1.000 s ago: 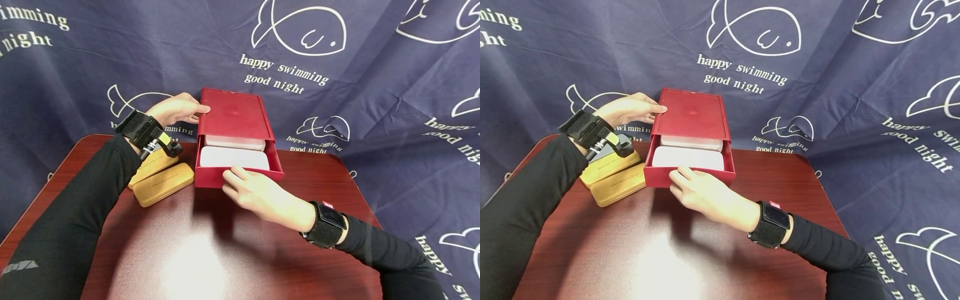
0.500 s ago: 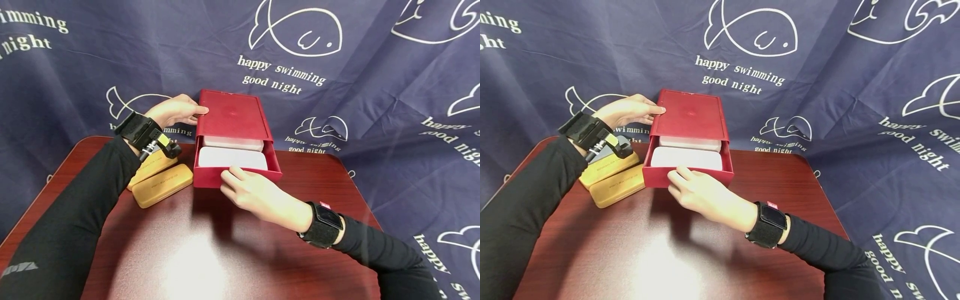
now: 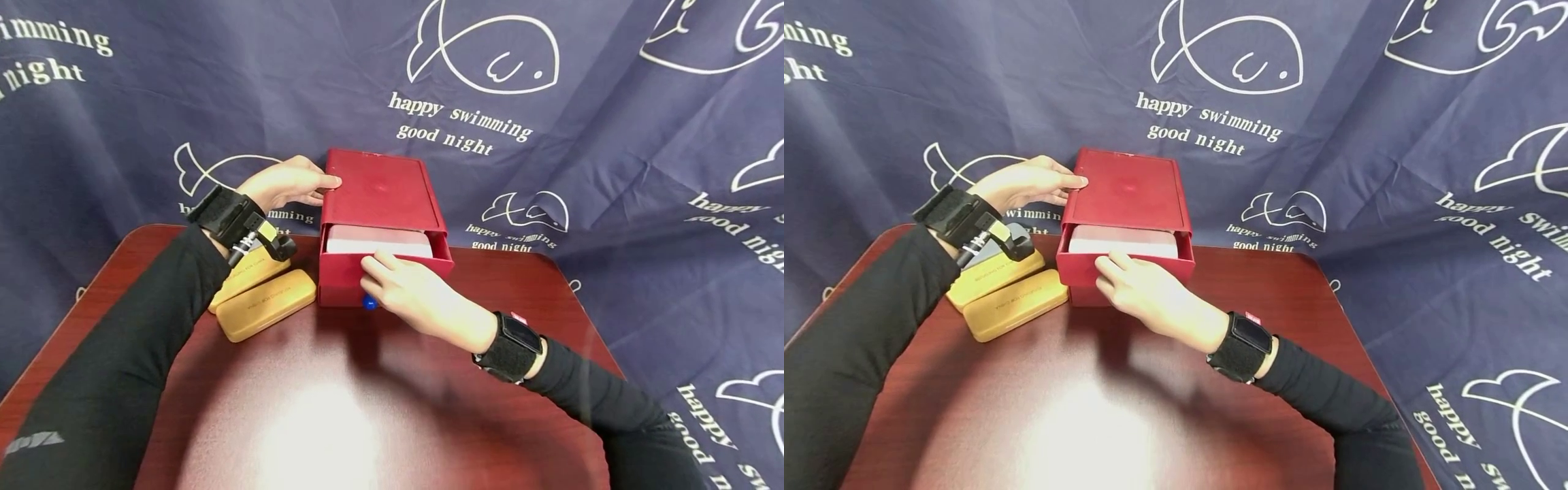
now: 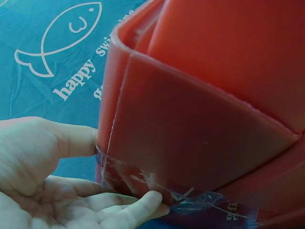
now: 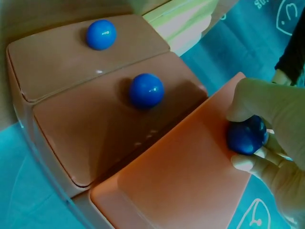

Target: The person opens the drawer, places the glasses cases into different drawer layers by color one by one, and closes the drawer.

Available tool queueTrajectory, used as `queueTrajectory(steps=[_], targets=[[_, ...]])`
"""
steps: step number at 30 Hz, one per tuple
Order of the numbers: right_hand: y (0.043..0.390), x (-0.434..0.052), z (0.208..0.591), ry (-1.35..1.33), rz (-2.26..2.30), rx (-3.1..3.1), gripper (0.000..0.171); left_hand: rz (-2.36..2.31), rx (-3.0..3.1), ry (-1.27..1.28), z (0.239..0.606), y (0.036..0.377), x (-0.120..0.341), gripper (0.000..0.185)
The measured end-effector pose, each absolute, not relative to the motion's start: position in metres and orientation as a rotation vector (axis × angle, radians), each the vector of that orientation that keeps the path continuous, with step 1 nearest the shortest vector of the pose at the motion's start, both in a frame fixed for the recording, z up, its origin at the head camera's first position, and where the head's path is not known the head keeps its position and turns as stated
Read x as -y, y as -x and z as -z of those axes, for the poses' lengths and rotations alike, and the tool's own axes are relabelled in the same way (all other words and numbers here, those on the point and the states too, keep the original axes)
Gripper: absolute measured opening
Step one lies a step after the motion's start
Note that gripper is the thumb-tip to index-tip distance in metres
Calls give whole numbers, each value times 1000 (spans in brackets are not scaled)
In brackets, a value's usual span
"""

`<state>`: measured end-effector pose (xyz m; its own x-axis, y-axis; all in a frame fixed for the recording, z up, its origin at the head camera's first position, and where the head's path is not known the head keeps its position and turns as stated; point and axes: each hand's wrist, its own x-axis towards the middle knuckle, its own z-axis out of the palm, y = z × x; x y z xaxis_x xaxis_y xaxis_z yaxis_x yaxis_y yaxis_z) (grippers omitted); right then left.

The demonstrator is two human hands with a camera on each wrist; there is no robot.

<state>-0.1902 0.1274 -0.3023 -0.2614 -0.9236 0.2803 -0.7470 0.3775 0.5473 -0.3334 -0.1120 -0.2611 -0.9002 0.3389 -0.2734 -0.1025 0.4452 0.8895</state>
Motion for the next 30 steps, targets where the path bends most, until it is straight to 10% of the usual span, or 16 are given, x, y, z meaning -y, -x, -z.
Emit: queueTrajectory(steps=[30], targets=[[225, -121, 304, -1325, 474, 2178, 26, -1432, -2279, -153, 261, 335, 110, 56]])
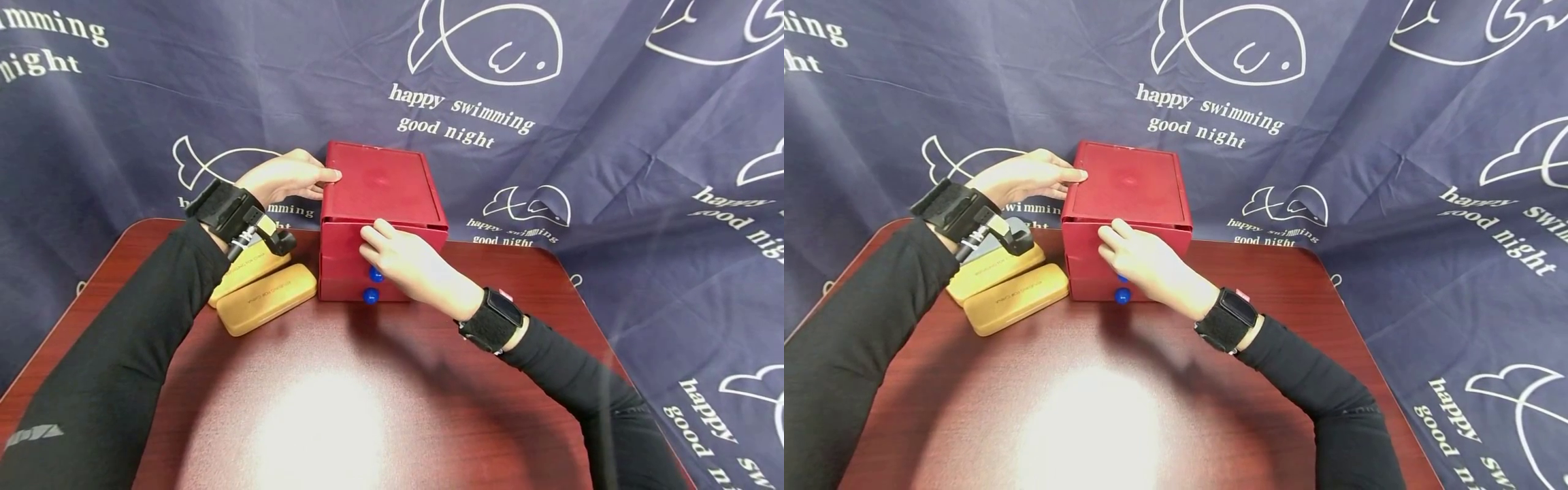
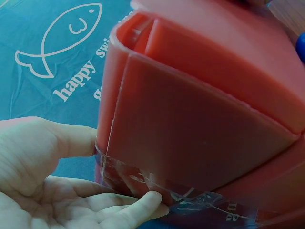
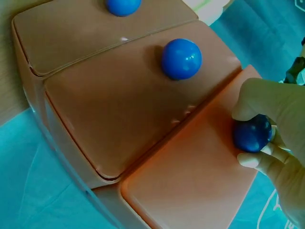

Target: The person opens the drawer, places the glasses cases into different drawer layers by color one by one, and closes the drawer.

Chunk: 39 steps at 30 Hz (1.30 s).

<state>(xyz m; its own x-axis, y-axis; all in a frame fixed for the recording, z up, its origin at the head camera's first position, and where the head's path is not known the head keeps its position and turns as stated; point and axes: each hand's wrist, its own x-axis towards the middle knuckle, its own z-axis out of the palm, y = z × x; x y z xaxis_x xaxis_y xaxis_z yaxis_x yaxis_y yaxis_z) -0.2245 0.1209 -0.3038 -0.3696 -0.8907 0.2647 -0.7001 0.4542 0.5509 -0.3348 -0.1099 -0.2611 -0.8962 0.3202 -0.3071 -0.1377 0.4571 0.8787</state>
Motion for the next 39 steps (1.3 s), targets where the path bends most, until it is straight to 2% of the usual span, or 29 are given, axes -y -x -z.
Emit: queueTrajectory(steps=[9, 20, 30, 39], targets=[[229, -119, 304, -1306, 498, 2180, 20, -1442, -2271, -126, 260, 335, 108, 58], [229, -120, 308, -1271, 504, 2159, 25, -1446, -2256, -174, 260, 335, 110, 54], [231, -123, 313, -1275, 432, 2143, 21, -1459, -2249, -211, 261, 334, 112, 54], [232, -125, 314, -1274, 404, 2141, 24, -1468, -2245, -237, 262, 333, 114, 55]])
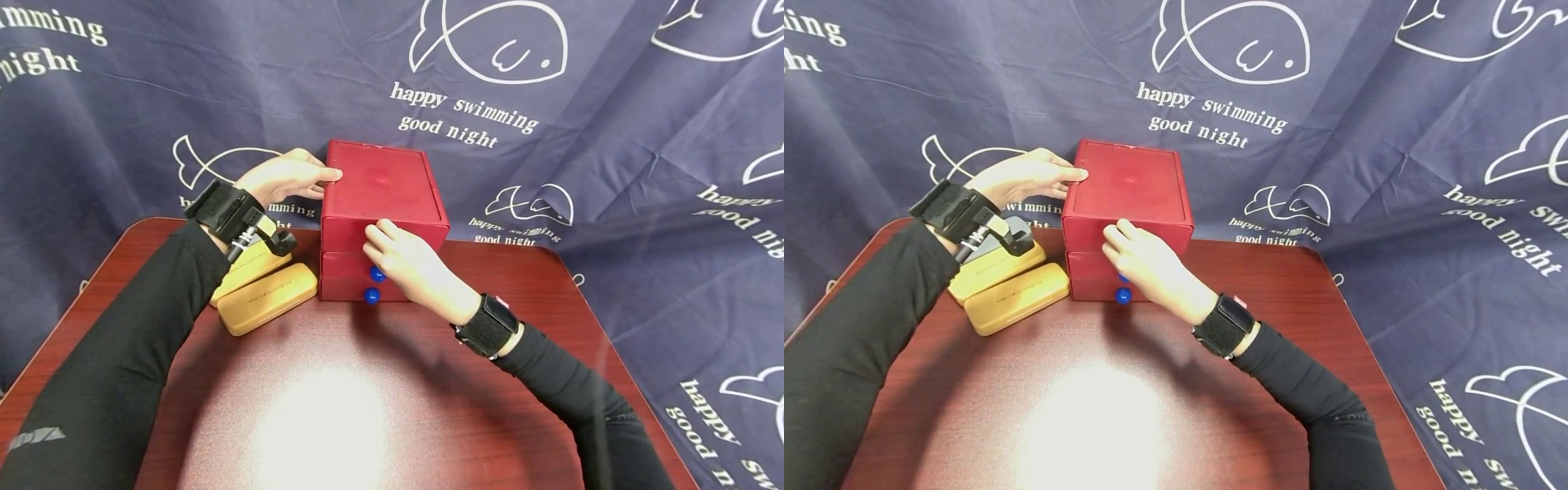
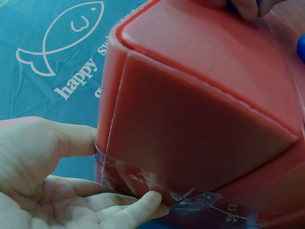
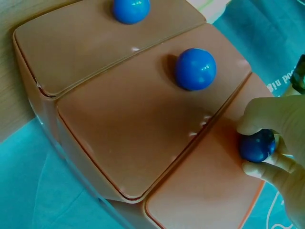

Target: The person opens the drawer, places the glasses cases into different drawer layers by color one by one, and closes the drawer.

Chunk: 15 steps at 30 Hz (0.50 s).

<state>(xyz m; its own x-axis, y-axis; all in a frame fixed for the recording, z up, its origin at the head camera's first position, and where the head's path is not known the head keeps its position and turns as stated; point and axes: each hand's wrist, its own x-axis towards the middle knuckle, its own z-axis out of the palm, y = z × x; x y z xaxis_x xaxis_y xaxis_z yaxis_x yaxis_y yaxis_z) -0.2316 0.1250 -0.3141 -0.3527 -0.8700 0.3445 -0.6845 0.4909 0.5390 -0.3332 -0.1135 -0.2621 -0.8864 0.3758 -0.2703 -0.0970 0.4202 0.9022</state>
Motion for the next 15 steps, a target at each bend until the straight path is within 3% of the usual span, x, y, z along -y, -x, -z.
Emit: queueTrajectory(steps=[15], targets=[[232, -124, 314, -1292, 392, 2137, 14, -1469, -2245, -238, 263, 335, 114, 56]])
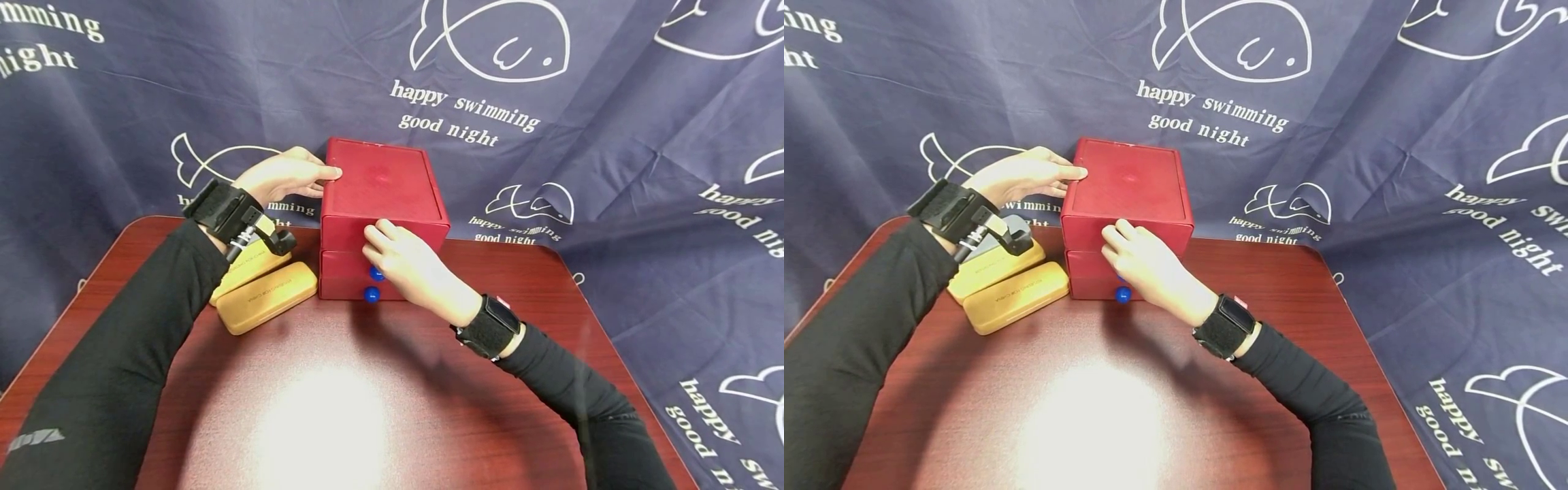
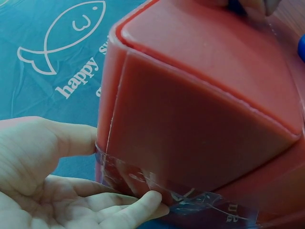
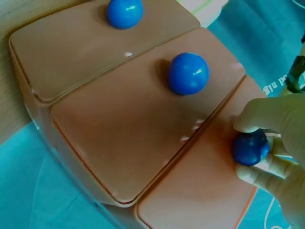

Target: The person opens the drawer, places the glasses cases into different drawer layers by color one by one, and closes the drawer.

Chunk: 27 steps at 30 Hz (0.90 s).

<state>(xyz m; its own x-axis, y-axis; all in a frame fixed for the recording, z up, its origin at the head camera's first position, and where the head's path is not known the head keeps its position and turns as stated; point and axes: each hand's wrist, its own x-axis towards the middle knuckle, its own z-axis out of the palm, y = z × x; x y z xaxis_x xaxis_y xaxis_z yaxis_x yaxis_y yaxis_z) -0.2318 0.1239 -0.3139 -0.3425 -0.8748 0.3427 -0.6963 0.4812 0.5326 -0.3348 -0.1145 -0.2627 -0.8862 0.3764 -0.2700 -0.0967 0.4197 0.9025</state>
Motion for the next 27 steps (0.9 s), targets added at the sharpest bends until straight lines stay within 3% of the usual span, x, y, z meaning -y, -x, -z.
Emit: queueTrajectory(steps=[5, 12, 27], targets=[[227, -121, 310, -1256, 451, 2169, 9, -1456, -2248, -237, 263, 334, 116, 58], [214, -123, 308, -1245, 410, 2191, 26, -1465, -2246, -223, 265, 335, 115, 56], [199, -133, 336, -1293, 329, 2108, 31, -1415, -2254, -224, 262, 333, 116, 61]])
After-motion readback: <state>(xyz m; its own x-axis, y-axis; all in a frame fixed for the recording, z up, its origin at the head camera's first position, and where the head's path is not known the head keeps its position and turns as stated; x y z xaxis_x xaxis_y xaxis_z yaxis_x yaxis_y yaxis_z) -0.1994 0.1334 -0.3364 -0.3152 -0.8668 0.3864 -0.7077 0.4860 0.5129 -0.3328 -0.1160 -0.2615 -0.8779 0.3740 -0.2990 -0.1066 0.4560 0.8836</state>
